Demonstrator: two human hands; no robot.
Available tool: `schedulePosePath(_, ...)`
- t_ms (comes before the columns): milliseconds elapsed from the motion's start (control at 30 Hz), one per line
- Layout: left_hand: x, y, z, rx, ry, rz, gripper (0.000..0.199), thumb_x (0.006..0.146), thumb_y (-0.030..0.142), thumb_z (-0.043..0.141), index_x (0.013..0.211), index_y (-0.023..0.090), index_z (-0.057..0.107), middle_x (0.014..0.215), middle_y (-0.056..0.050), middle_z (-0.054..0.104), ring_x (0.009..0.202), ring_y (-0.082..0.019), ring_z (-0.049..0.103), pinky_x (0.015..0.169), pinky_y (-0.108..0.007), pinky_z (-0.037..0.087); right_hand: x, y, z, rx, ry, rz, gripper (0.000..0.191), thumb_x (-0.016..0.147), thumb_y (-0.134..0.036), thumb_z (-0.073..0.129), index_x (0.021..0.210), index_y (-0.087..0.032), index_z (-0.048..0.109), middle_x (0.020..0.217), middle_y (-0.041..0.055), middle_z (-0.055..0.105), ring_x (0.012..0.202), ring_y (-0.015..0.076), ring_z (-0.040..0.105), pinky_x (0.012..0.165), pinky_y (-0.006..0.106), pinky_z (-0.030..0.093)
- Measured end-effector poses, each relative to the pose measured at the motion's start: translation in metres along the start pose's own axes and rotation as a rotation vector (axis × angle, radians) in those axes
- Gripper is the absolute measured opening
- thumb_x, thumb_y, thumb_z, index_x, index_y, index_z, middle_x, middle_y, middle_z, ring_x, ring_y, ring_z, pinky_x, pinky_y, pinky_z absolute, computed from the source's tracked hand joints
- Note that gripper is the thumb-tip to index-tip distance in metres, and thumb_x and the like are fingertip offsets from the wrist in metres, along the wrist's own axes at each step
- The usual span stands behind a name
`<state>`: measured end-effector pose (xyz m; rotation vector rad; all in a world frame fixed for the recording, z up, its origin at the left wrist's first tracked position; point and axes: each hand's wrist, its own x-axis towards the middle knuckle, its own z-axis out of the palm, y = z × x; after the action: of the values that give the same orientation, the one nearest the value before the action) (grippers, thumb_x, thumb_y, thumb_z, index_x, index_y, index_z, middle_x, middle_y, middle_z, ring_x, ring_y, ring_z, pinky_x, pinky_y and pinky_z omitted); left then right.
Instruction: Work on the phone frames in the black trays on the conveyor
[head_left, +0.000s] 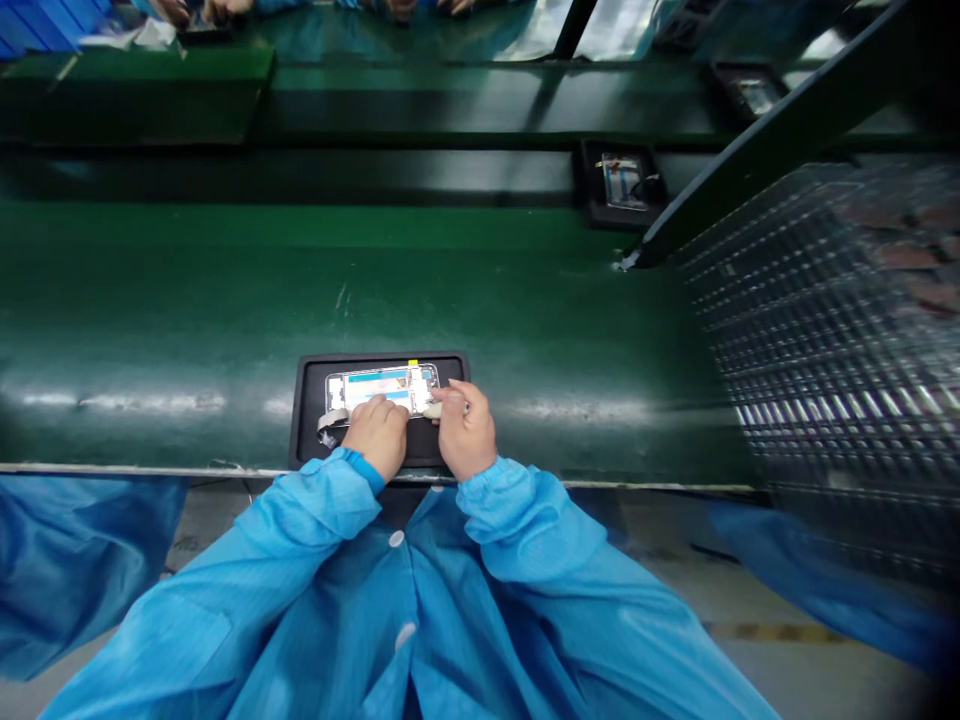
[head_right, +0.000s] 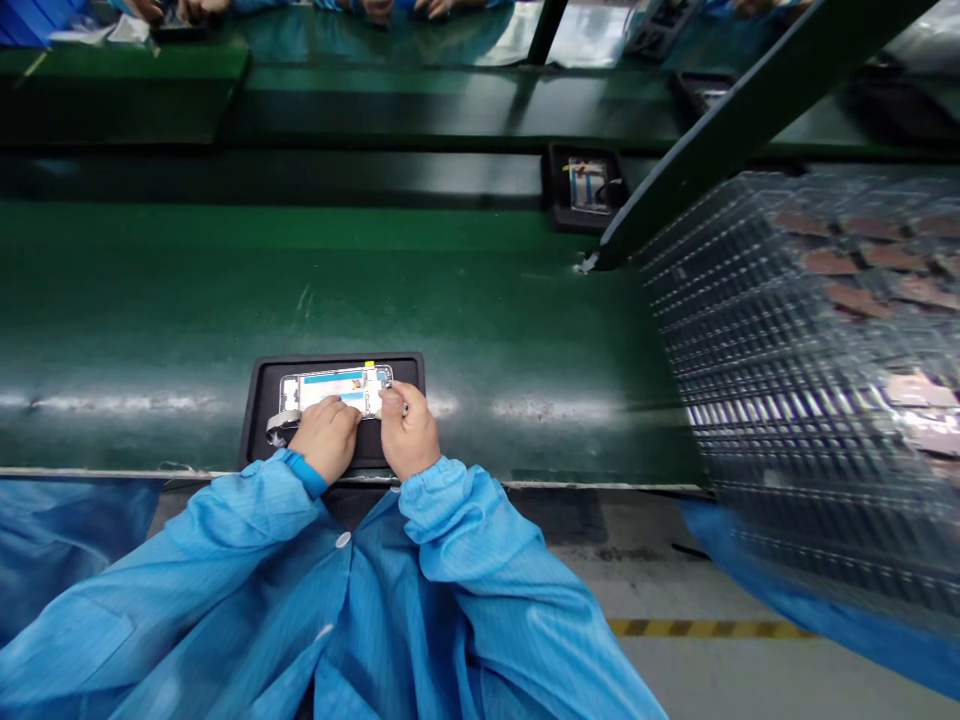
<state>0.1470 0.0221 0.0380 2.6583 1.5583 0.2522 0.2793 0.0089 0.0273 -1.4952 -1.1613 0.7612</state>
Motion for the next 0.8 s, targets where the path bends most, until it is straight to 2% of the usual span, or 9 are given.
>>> schedulePosePath(133,-0.0014,0.0000,0.0022,-0.004,0.040,-0.004,0.017,0.080,0.014,0.043,0.078,0.014,0.059,0.078,-0.009,0.059,0.094,-0.026,0.051,0.078,-0.039,0.043,-0.0006,-0.0006,-0.0011,-0.006,0.016,0.029,0.031,0.085,-0.041,0.037,0.100,-0.017,0.047,0.088,0.0078,0.063,0.079,0.0160,0.060,0.071,0.030,0.050)
schedulePosePath(300,-0.0014,0.0004,0.0024,-0.015,0.031,-0.002,0.017,0.080,0.014,0.042,0.080,0.014,0.059,0.078,-0.009,0.059,0.095,-0.027,0.051,0.078,-0.038,0.043,-0.0031,-0.0012,-0.0031,-0.042,0.053,0.048,0.031,0.085,-0.042,0.034,0.099,-0.017,0.046,0.087,0.0073,0.063,0.075,0.0154,0.061,0.070,0.030,0.050)
schedulePosePath(800,-0.0017,0.0010,0.0034,-0.038,0.016,-0.019,0.018,0.081,0.015,0.042,0.082,0.014,0.060,0.079,-0.009,0.059,0.097,-0.027,0.050,0.080,-0.039,0.042,-0.0032,0.0003,-0.0019,-0.082,-0.003,0.016,0.033,0.084,-0.042,0.036,0.096,-0.016,0.051,0.089,0.0082,0.062,0.078,0.0157,0.059,0.073,0.029,0.050)
